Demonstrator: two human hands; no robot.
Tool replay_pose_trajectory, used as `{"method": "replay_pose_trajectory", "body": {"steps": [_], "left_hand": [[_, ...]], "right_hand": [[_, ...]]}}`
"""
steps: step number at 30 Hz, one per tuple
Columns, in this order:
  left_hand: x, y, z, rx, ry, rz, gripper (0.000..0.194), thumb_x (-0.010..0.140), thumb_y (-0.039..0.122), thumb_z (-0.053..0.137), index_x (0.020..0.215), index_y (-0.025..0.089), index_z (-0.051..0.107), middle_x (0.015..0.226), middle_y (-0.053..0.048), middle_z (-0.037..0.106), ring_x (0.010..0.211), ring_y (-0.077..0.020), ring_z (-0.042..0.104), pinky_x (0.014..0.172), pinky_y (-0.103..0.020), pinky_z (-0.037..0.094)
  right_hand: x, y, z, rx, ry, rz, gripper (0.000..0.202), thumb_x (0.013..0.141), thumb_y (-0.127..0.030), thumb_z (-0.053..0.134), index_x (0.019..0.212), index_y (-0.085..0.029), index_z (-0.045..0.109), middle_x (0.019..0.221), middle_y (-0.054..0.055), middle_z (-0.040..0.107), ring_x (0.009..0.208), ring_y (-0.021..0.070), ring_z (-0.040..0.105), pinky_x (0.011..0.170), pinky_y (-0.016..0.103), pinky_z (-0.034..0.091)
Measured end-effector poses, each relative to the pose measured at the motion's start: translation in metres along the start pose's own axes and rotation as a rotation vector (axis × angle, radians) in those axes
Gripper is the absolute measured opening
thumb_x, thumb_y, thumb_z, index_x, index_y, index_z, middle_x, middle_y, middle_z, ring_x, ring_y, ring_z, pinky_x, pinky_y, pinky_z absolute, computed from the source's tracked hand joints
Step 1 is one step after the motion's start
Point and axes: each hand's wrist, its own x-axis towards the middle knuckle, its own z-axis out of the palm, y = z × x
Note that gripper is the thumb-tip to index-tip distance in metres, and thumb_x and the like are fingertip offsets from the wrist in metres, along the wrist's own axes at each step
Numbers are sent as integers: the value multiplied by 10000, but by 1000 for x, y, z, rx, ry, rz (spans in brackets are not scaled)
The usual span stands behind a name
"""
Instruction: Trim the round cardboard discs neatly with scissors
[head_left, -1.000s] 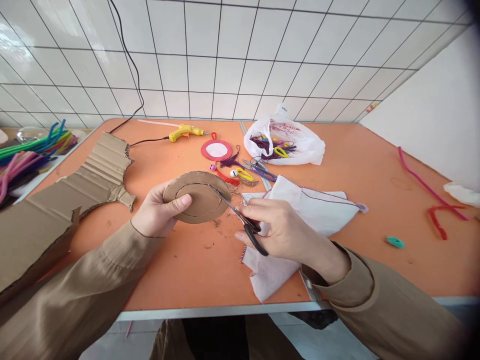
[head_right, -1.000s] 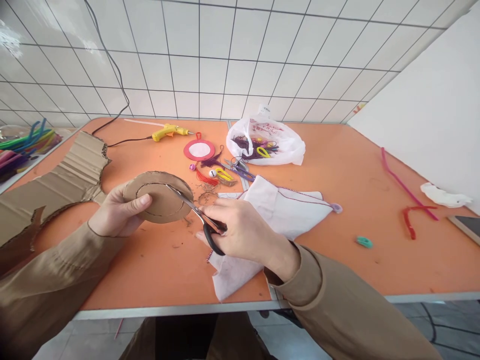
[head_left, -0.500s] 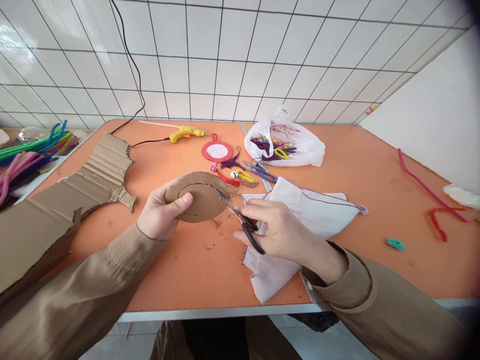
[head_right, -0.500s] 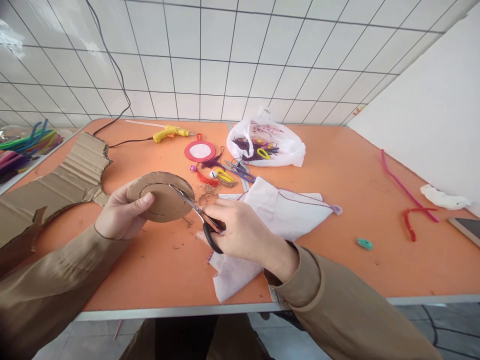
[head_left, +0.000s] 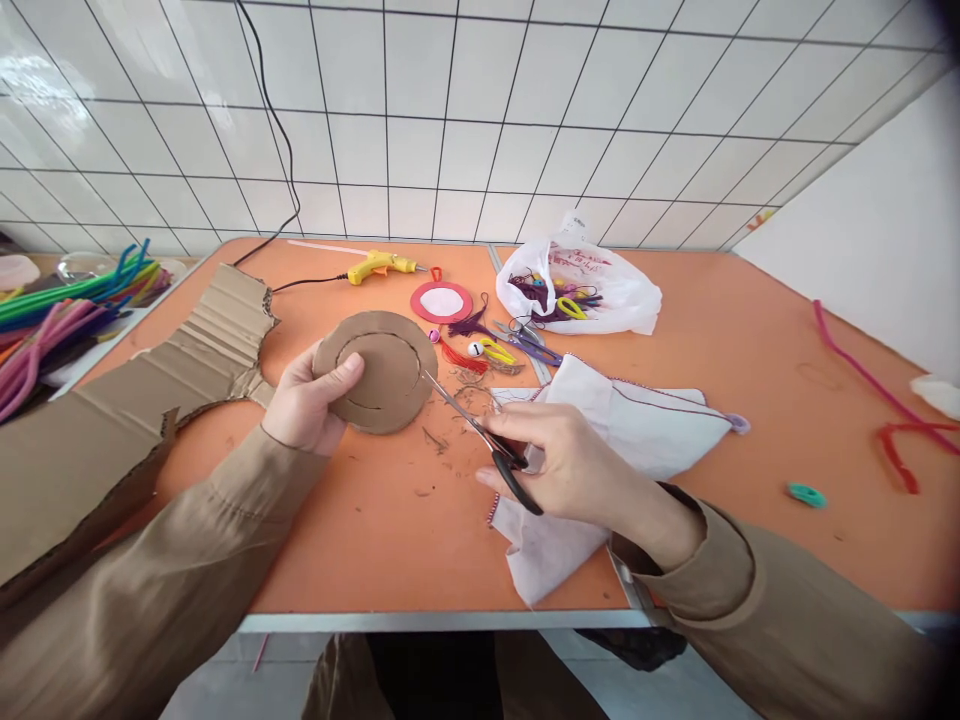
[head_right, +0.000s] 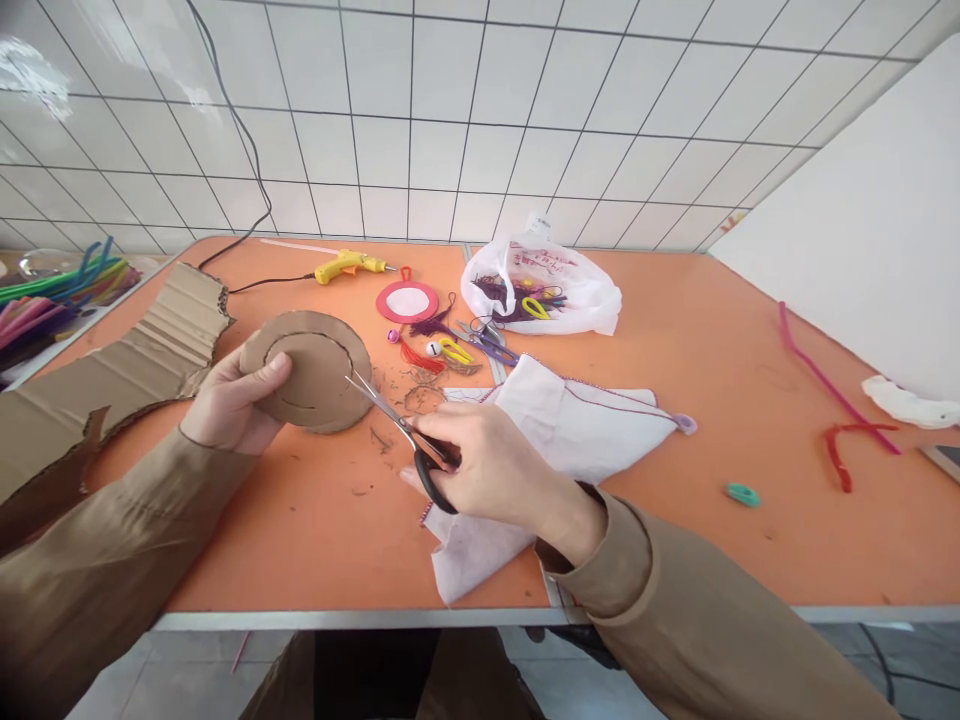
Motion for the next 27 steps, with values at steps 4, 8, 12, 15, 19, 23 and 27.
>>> {"method": "replay_pose_trajectory", "body": {"steps": [4,8,12,15,19,23,27], "left_hand": [[-6,1,4,32,-17,-67,299,683,278,849,952,196,749,969,-71,796,968,-296,739,817,-395,609],[-6,1,5,26,-11,-97,289,685,265,841,952,198,754,970,-69,796,979,-294,738,815,-379,612],[-6,0,5,17,-16,-99,298,670,278,854,940,193,762,952,-72,799,958,-300,742,811,-386,614],[-7,0,6,20,-41,-113,271,683,275,846,932,199,770,951,-63,801,952,-295,743,827,-391,608],[-9,2,7,-16,-76,-153,222,699,215,811,918,196,781,959,-59,804,961,-286,738,830,-381,608],[-10,5,8,-28,-126,-211,304,688,145,762,986,207,774,1004,-60,801,1021,-311,720,843,-410,606],[-10,6,6,-17,-204,-206,412,688,161,731,1096,220,745,1051,-79,790,1116,-362,678,902,-485,581]], "right_hand": [[1,-2,-3,235,-47,159,247,770,-311,698,635,-175,542,588,-62,365,548,86,312,506,250,279],[2,-1,-7,616,-199,431,328,718,-367,723,945,-134,682,589,-62,448,490,87,451,491,252,378],[4,-7,-10,785,-258,585,332,663,-341,697,921,-133,681,534,-73,471,428,83,500,450,240,419],[6,-13,-11,858,-242,625,275,655,-326,677,864,-148,678,472,-89,431,408,74,462,431,232,420],[6,-15,-9,862,-213,625,288,654,-342,702,862,-145,673,471,-97,429,400,67,465,424,222,414],[4,-11,-8,809,-210,561,343,659,-370,730,896,-127,675,539,-88,479,416,73,525,439,220,411],[2,-8,-7,788,-206,528,339,688,-374,747,911,-128,674,577,-77,495,431,77,539,449,223,411]]}}
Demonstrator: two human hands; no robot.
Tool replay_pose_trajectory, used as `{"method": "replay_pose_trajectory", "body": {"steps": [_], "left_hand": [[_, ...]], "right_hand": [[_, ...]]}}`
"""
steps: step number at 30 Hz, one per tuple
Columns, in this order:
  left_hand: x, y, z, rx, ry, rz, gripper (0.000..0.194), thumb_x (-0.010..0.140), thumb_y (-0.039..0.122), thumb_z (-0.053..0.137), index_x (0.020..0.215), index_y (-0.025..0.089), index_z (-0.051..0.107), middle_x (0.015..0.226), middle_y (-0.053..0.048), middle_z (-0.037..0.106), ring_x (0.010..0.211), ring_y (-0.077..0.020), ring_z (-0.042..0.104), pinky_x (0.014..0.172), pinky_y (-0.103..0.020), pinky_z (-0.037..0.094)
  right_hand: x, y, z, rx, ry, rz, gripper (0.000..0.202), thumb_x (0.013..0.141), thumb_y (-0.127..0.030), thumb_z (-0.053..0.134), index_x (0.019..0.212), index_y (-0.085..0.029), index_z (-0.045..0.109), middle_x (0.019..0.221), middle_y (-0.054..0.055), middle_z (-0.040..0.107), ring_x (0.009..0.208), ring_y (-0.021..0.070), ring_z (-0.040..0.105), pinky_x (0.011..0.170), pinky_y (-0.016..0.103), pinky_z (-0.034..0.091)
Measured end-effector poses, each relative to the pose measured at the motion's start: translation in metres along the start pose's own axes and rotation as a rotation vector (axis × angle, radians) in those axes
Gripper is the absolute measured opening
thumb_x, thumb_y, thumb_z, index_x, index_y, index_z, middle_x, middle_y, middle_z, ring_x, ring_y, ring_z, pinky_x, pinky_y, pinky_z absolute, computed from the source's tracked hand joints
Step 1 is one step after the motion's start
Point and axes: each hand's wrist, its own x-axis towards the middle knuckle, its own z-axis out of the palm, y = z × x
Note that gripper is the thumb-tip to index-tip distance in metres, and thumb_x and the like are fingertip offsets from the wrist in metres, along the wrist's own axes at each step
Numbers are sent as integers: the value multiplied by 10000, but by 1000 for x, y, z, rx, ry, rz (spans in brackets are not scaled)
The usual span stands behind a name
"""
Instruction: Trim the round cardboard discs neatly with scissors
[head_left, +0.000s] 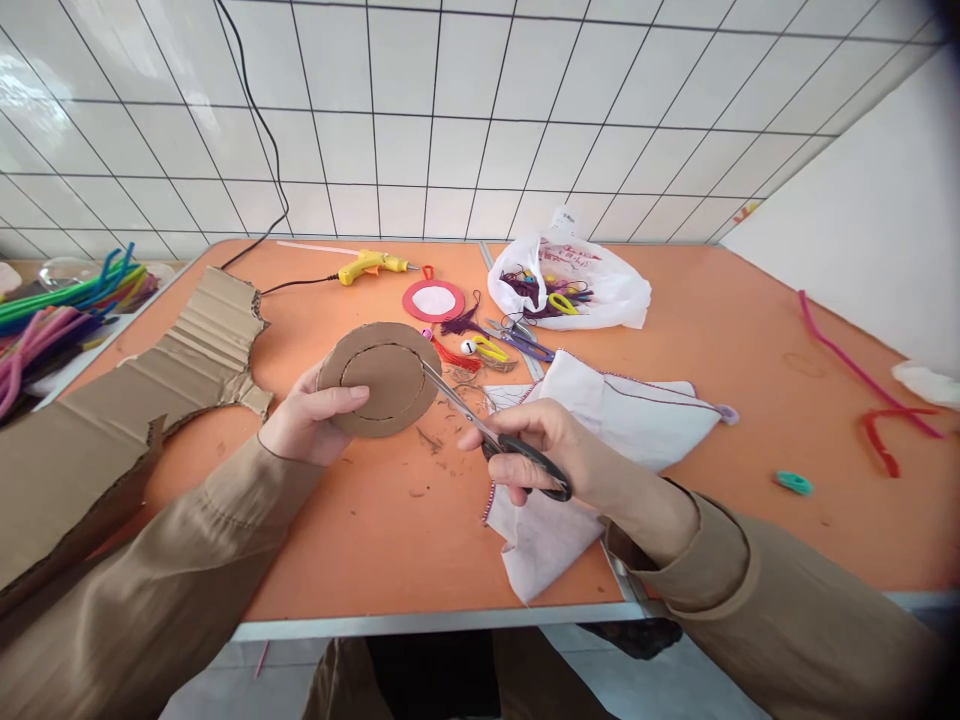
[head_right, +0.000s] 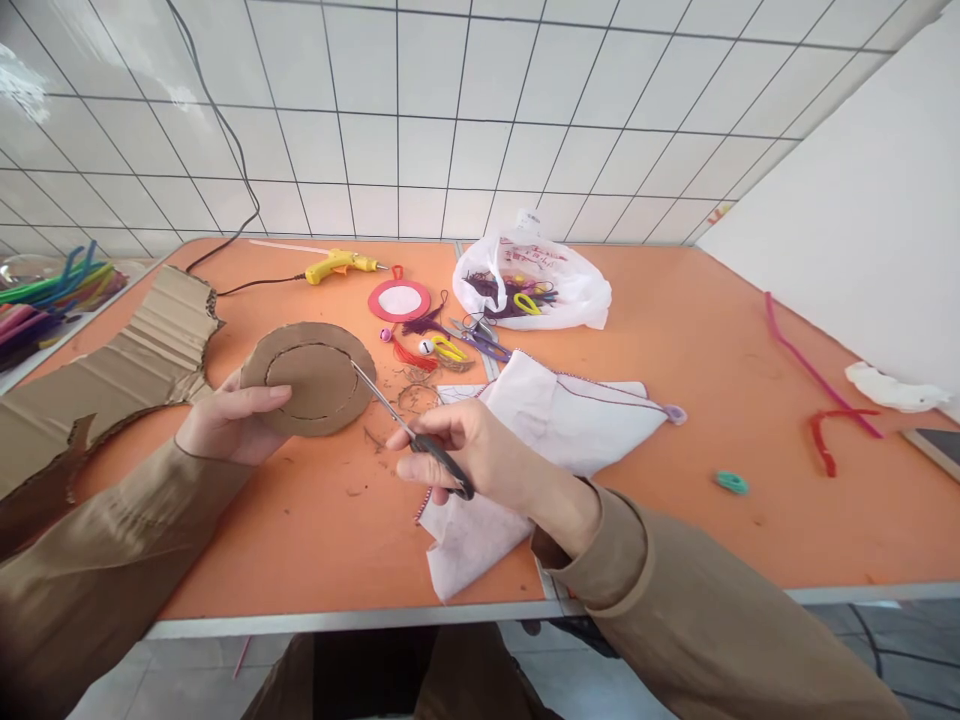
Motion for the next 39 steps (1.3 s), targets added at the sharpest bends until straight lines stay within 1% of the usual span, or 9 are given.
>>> {"method": "replay_pose_trajectory", "body": {"steps": [4,9,14,19,23,26,31,35,39], "left_hand": [[-1,3,-2,12,-64,34,418,695,261,744,1112,229,745,1103,-106,773,1162,-393,649,891,-485,586],[-1,8,-5,86,-100,27,368,677,318,806,1022,193,776,1081,-138,773,1128,-414,661,825,-463,603],[2,5,-7,108,8,35,226,681,267,847,883,185,785,953,-113,796,955,-338,736,744,-395,613],[1,3,-3,93,56,102,205,661,268,871,836,199,789,896,-89,800,883,-317,750,750,-417,621],[-1,3,1,116,61,127,236,648,272,881,856,197,797,874,-90,796,877,-322,748,715,-399,613],[-2,2,2,145,54,144,229,650,283,879,838,181,797,876,-107,792,891,-339,740,721,-414,601],[-2,-1,-1,269,8,197,250,688,324,854,885,176,808,894,-110,795,869,-322,732,741,-414,595],[-3,-1,-2,444,-65,283,268,735,336,819,964,197,816,925,-90,802,859,-297,729,740,-381,601],[-6,-1,3,485,-23,306,301,686,317,851,963,204,818,931,-76,804,874,-322,731,758,-406,608]], "right_hand": [[-1,2,1,-35,2,-18,340,691,-346,761,938,-128,675,581,-63,508,468,84,516,470,232,400],[-2,1,2,-151,44,-58,298,691,-314,754,914,-121,708,545,-69,444,506,79,393,482,237,316],[-3,0,3,-259,63,-113,289,702,-335,735,876,-105,729,575,-61,384,550,84,334,497,245,284],[-3,1,3,-291,104,-166,282,703,-340,760,868,-113,732,597,-53,387,578,97,344,518,253,310],[-3,2,2,-334,117,-207,210,718,-328,745,764,-130,695,602,-49,385,582,98,341,528,257,320],[-3,1,3,-347,128,-212,214,717,-342,735,711,-136,677,593,-49,372,580,100,345,512,250,316],[-3,1,3,-348,119,-173,231,719,-357,742,780,-136,709,565,-60,362,553,95,332,487,244,299],[-3,5,2,-400,143,-211,235,748,-372,754,729,-146,693,565,-58,354,550,94,314,483,251,277],[-3,8,2,-420,148,-220,234,761,-374,759,742,-151,687,564,-62,337,555,97,307,481,251,266]]}}
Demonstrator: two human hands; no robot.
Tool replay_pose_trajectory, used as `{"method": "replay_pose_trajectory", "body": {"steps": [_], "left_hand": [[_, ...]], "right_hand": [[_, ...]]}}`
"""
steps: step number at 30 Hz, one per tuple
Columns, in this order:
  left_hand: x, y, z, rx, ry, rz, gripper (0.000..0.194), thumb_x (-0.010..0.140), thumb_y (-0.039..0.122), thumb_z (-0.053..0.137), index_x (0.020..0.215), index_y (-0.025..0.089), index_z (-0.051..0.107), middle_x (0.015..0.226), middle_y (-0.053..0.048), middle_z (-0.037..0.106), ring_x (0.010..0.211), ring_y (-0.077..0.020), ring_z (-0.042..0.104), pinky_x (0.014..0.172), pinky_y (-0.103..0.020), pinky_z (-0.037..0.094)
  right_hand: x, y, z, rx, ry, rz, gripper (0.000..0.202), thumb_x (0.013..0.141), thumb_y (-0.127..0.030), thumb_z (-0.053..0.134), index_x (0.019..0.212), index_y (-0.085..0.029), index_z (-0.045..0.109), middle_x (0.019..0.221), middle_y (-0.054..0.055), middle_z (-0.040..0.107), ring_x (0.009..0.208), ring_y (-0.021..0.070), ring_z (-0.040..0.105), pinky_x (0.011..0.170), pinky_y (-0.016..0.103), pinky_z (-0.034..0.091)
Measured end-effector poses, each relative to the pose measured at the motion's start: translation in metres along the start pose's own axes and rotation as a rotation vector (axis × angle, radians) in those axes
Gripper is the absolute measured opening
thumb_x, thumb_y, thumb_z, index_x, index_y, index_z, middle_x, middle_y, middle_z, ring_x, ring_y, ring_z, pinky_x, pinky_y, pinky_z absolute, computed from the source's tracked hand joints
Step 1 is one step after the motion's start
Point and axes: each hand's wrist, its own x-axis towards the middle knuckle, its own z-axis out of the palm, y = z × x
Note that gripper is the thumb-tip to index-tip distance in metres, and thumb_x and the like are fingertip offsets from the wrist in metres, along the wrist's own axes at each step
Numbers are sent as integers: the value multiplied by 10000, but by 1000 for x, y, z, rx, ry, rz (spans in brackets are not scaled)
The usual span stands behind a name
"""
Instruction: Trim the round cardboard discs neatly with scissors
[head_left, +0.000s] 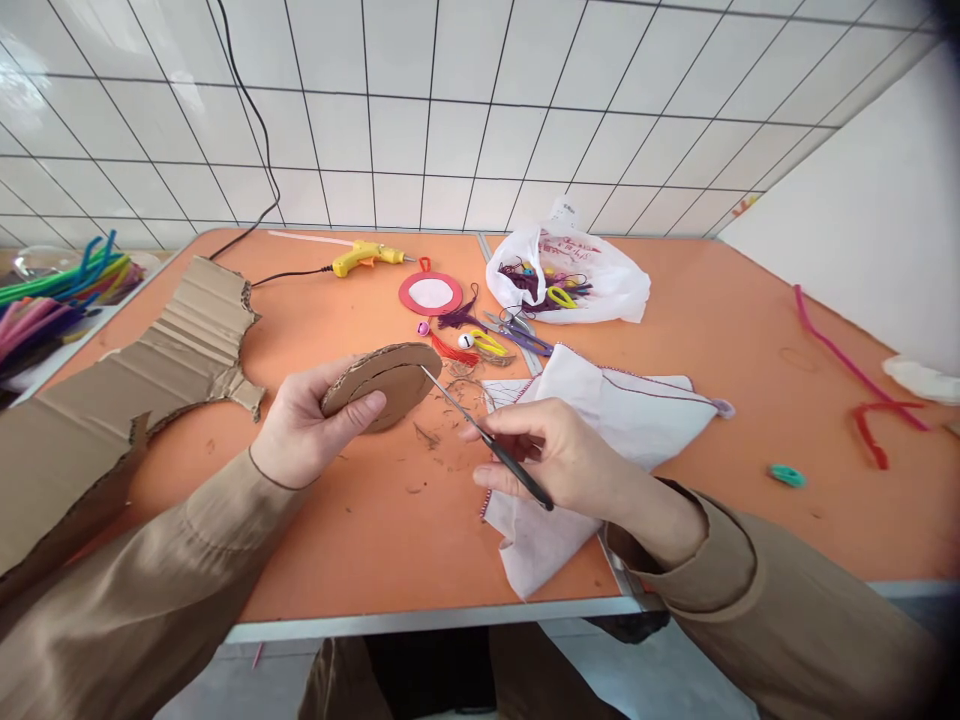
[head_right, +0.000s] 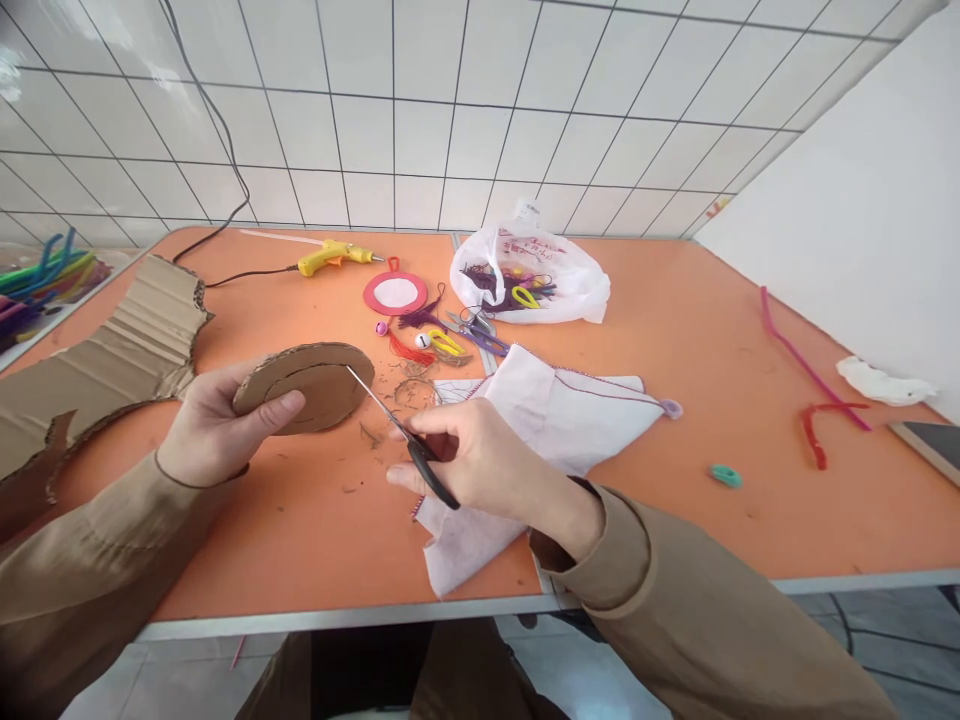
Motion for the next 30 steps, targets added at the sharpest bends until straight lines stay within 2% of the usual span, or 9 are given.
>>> {"method": "replay_pose_trajectory", "body": {"steps": [6,11,18,24,28,30], "left_hand": [[-5,3,9,15,118,51,213,726,301,817,923,221,822,927,-56,805,909,-320,733,830,-418,597],[-5,-4,7,144,-29,202,231,785,198,743,998,246,816,994,-45,801,865,-273,737,772,-364,603],[-9,-8,7,295,-7,354,407,788,126,719,1147,309,769,1032,-40,803,915,-275,754,841,-382,601],[-11,-1,10,554,-9,617,499,784,16,670,1192,296,739,1132,-42,776,975,-263,761,826,-321,626],[-11,-4,7,758,1,912,560,789,-29,638,1286,227,666,1228,-92,734,1058,-263,735,879,-347,628],[-10,-6,5,835,-4,1016,585,804,-31,622,1351,177,599,1245,-138,724,1106,-261,714,911,-362,617]], "right_hand": [[0,-1,1,-17,22,1,235,746,-378,762,745,-159,677,575,-61,341,565,100,307,488,248,267],[0,0,2,-86,27,-41,226,761,-359,749,711,-162,650,566,-66,330,559,98,300,488,244,263],[2,4,1,-157,32,-97,266,794,-343,714,637,-163,597,562,-58,342,560,98,310,495,244,274],[3,5,3,-212,77,-188,340,822,-328,695,580,-172,513,570,-48,387,557,97,332,508,245,291],[6,8,4,-270,120,-324,301,803,-290,737,631,-174,519,587,-54,417,549,90,360,506,229,305],[8,10,3,-299,167,-405,254,814,-286,738,679,-168,558,607,-48,438,551,93,383,505,227,317]]}}
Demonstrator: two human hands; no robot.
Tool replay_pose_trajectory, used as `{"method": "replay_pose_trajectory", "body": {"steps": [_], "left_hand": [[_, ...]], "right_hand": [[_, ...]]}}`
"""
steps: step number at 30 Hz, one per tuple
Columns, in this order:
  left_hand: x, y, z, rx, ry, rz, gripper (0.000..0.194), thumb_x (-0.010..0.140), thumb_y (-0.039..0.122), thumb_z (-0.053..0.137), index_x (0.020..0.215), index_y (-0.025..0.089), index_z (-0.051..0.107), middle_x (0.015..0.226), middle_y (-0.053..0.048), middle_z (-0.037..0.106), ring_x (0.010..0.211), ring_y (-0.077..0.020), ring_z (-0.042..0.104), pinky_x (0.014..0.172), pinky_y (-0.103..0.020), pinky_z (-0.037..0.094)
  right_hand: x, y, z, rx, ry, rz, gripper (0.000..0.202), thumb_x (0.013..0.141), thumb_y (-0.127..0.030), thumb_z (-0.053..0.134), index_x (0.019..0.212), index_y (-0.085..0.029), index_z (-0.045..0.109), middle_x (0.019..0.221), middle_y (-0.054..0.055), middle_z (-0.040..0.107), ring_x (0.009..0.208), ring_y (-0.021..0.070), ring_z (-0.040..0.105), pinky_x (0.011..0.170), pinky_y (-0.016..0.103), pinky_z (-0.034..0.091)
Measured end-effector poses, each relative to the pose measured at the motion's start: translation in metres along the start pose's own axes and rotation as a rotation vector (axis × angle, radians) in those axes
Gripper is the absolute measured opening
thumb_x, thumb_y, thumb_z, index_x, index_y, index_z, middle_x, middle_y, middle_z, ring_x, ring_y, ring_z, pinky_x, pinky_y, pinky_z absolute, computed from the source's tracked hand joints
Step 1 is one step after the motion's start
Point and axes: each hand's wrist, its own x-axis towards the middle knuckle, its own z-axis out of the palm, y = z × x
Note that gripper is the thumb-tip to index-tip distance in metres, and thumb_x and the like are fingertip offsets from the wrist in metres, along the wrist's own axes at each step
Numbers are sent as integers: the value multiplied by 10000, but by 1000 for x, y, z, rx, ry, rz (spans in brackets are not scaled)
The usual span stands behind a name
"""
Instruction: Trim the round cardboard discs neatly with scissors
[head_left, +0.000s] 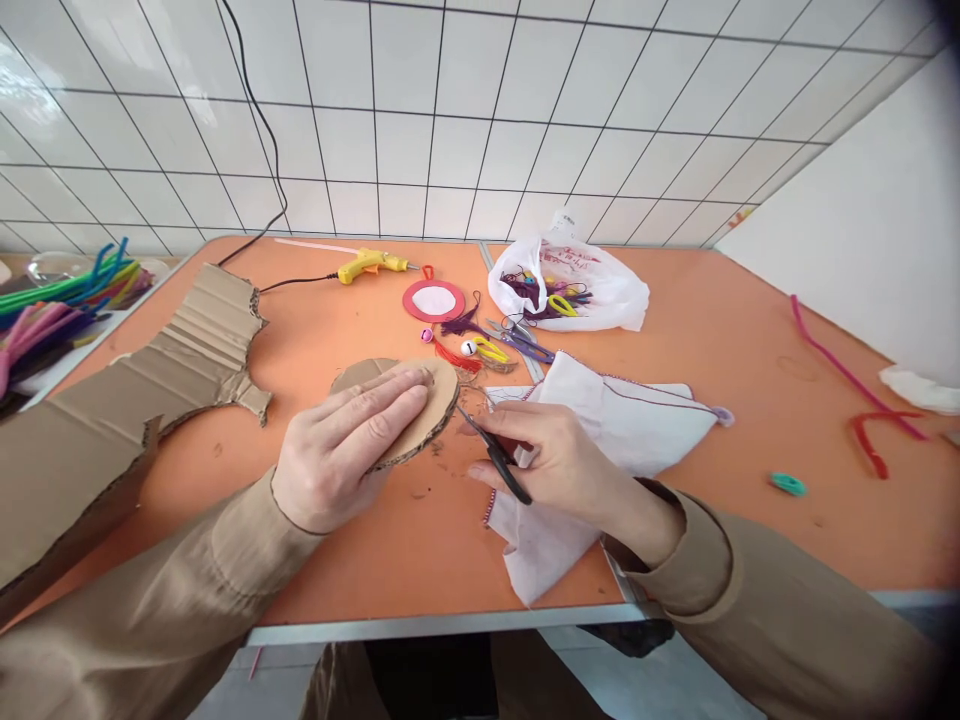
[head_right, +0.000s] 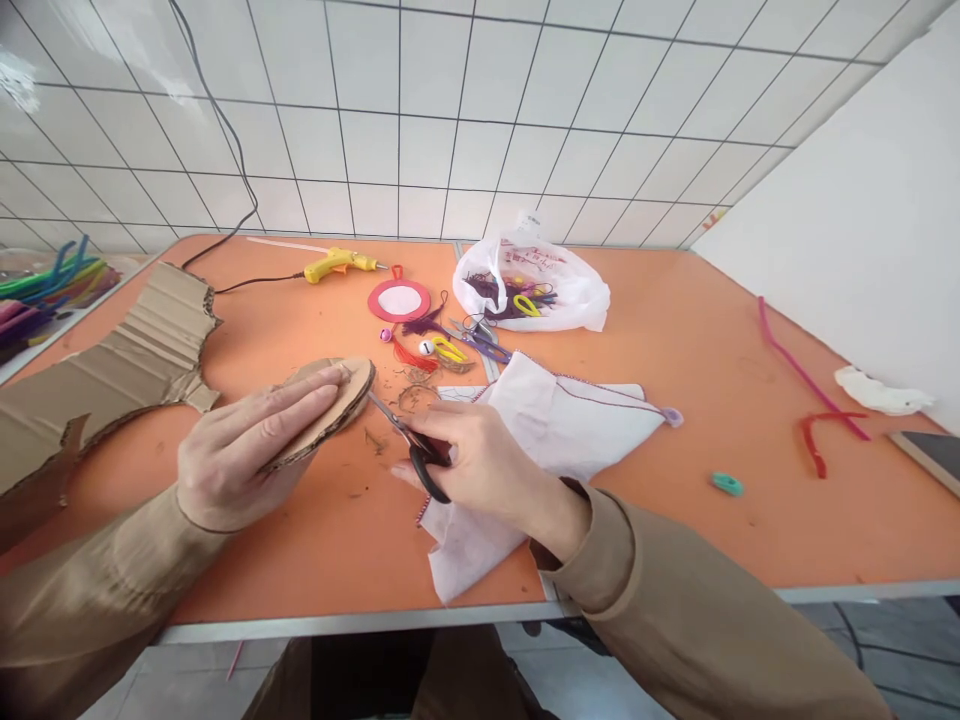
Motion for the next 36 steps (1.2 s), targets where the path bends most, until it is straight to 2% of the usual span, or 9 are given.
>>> {"method": "replay_pose_trajectory", "body": {"steps": [3,6,11,14,16,19,23,28,36], "left_hand": [[-3,-4,0,56,-16,-72,610,821,-13,599,1395,188,554,1274,-146,710,1165,-261,682,971,-378,586],[-9,-10,4,24,-31,-367,619,826,76,626,1420,227,539,1382,-139,640,1248,-303,624,1017,-432,551],[-12,-22,12,-594,113,-1074,865,684,412,819,1436,128,500,1371,-237,621,1084,-370,703,834,-447,612],[-1,-21,9,-963,173,-1485,703,677,426,801,1285,119,628,1167,-195,742,1015,-364,722,764,-423,611],[7,-17,4,-1215,100,-1668,581,737,506,707,1151,99,709,1155,-202,745,1023,-379,714,718,-416,614],[14,-11,-2,-1378,111,-1672,507,708,515,750,1066,155,749,1140,-153,761,993,-358,726,693,-382,620],[11,-8,-3,-1406,91,-1577,445,660,301,855,1089,246,750,1003,-53,795,878,-262,752,722,-324,617],[8,-8,1,-1489,198,-1458,360,614,237,887,958,259,783,835,4,792,703,-192,738,644,-293,617],[16,-8,-11,-1394,322,-1306,366,630,291,890,978,297,779,898,30,791,862,-205,742,785,-297,608]], "right_hand": [[0,3,0,-73,90,-85,200,848,-296,710,739,-167,602,629,-39,439,550,99,393,504,229,336],[-1,5,0,-152,167,-118,125,865,-275,687,823,-168,639,641,-30,452,551,109,413,502,231,360],[-1,6,1,-223,228,-181,128,877,-231,667,985,-161,669,663,-14,502,556,121,469,503,229,404],[-1,6,1,-263,234,-238,142,892,-224,654,1018,-162,677,639,-23,490,539,119,468,495,227,399],[-1,5,1,-277,220,-280,158,902,-239,652,1028,-149,683,635,-20,499,537,118,476,488,226,392],[-1,5,1,-311,174,-328,189,932,-267,619,1031,-124,692,635,-12,515,527,117,473,472,230,381],[-1,2,-1,-358,116,-349,221,969,-278,559,1005,-112,701,644,-1,534,534,120,482,473,241,391],[-1,0,-3,-377,101,-344,209,969,-265,555,998,-119,702,658,10,558,549,130,504,478,253,408],[-3,12,-1,-361,67,-211,201,898,-213,605,1058,-147,707,695,20,567,594,159,548,523,278,459]]}}
